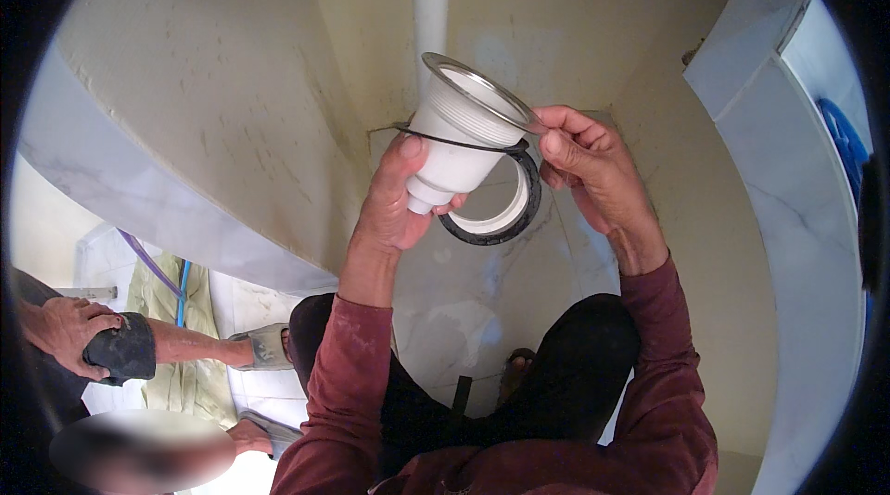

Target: The person installs a white plastic plumbing fitting onto a vertical pipe. They wrap sealant tape around the threads, attach a rubber gasket and metal flange, and then screw the fitting onto the pipe.

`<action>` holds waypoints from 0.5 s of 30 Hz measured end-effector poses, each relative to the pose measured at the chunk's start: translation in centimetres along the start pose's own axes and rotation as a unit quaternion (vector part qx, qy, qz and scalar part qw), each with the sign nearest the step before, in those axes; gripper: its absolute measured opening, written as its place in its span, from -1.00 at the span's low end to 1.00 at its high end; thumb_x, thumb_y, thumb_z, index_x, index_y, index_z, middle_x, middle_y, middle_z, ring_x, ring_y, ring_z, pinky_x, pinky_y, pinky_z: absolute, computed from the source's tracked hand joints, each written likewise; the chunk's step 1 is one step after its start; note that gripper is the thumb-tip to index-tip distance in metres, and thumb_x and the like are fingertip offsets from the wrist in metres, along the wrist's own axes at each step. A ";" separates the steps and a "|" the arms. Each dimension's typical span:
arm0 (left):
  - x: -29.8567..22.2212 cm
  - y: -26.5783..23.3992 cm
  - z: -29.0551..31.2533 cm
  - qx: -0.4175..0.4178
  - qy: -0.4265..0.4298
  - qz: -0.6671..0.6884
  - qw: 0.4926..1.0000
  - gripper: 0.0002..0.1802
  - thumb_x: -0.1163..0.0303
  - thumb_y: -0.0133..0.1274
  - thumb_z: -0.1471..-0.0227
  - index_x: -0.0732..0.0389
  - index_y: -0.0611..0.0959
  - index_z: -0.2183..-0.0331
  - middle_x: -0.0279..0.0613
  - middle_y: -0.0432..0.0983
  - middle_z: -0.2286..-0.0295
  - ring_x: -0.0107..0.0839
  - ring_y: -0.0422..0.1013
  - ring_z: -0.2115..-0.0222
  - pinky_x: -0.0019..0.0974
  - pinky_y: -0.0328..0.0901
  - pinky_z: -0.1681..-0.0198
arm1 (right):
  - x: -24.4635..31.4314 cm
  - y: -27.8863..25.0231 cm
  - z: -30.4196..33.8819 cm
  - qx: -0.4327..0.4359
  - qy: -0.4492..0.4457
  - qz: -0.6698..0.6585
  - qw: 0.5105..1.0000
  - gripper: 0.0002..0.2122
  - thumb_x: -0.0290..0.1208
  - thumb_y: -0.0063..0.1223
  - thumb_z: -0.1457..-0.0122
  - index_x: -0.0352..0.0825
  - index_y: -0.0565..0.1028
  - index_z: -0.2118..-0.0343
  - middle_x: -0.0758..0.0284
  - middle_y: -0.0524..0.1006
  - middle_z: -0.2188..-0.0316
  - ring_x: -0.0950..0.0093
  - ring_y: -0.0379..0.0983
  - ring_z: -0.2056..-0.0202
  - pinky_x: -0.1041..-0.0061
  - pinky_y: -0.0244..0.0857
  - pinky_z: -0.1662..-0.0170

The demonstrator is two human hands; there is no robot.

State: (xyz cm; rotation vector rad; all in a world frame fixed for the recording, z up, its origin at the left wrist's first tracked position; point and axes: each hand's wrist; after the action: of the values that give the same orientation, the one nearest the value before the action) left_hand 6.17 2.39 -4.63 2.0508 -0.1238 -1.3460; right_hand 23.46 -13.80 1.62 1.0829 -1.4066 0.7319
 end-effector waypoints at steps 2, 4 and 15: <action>-0.1 -0.5 0.0 0.013 0.005 -0.012 1.000 -0.12 -0.30 0.10 -0.04 0.34 0.51 -0.05 -0.02 0.60 0.27 -0.36 0.48 0.53 -0.41 0.25 0.64 | -0.2 -0.1 0.0 0.015 -0.001 -0.037 0.999 -0.70 -0.33 0.32 -0.19 -0.35 0.58 0.07 0.48 0.60 0.34 0.74 0.37 0.44 0.68 0.22 0.38; 0.1 -0.7 0.0 0.022 0.010 -0.015 1.000 -0.11 -0.28 0.13 -0.02 0.34 0.50 -0.05 -0.01 0.61 0.27 -0.35 0.50 0.52 -0.41 0.27 0.63 | -0.4 -0.3 0.0 0.033 0.002 -0.052 0.998 -0.72 -0.36 0.31 -0.19 -0.35 0.58 0.09 0.45 0.61 0.34 0.73 0.39 0.43 0.67 0.24 0.40; 0.3 0.2 -0.2 0.042 -0.009 -0.004 0.999 -0.15 -0.27 0.03 -0.11 0.34 0.49 -0.07 -0.01 0.59 0.24 -0.38 0.45 0.56 -0.44 0.24 0.65 | -1.9 -1.0 -0.8 -0.031 -0.038 0.048 0.998 -0.91 -0.41 0.16 -0.21 -0.29 0.59 0.32 0.52 0.55 0.45 0.75 0.35 0.46 0.68 0.22 0.39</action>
State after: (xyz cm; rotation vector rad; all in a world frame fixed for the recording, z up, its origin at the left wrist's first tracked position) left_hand 6.48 2.22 -4.70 2.1118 -0.1819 -1.3856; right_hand 24.54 -13.07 -0.32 1.0091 -1.5459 0.7164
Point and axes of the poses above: each hand's wrist, its own z-axis away from the middle knuckle, its own y-axis out of the palm, x = y × z
